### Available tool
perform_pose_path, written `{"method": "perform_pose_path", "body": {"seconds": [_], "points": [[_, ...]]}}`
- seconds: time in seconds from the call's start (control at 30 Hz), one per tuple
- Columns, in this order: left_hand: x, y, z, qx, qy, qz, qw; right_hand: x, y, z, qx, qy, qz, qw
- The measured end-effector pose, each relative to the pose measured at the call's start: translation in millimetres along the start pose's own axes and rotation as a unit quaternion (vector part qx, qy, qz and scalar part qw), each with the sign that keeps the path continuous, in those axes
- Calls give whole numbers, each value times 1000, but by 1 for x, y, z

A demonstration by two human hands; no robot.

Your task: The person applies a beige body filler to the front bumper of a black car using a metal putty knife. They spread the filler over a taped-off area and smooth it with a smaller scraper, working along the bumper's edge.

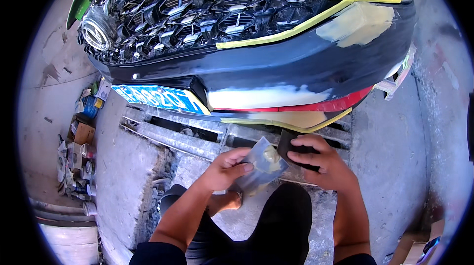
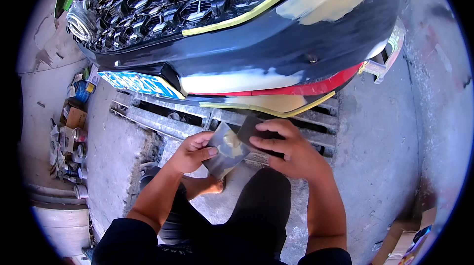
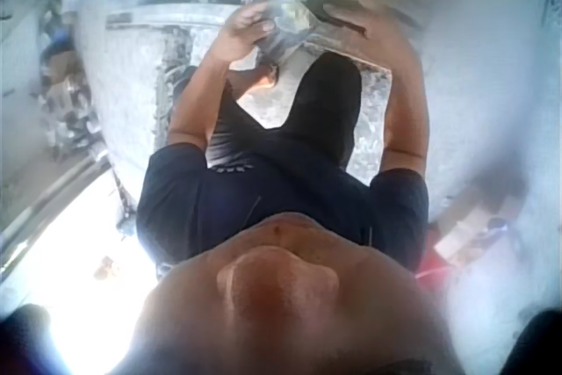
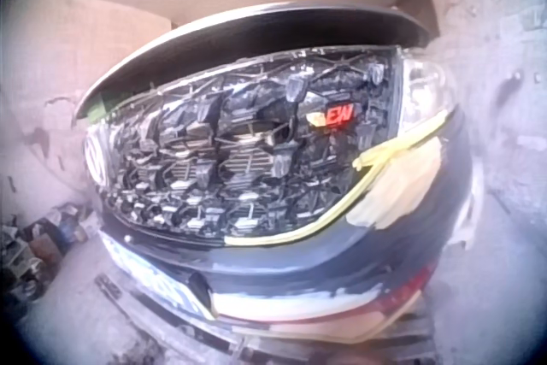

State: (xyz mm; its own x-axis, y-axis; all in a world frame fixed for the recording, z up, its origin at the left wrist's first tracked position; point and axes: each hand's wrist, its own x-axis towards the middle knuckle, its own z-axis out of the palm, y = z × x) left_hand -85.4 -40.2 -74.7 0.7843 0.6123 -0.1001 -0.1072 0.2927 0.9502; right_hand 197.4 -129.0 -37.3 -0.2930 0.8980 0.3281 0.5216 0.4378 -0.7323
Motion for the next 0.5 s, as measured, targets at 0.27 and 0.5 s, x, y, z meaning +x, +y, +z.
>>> {"method": "perform_pose_path", "body": {"seconds": [0.27,0.5], "points": [[-27,17,27,-42,207,117,970,18,-13,35,-85,187,26,978],[-57,25,35,-66,283,144,946,46,-42,71,-157,177,-76,969]]}}
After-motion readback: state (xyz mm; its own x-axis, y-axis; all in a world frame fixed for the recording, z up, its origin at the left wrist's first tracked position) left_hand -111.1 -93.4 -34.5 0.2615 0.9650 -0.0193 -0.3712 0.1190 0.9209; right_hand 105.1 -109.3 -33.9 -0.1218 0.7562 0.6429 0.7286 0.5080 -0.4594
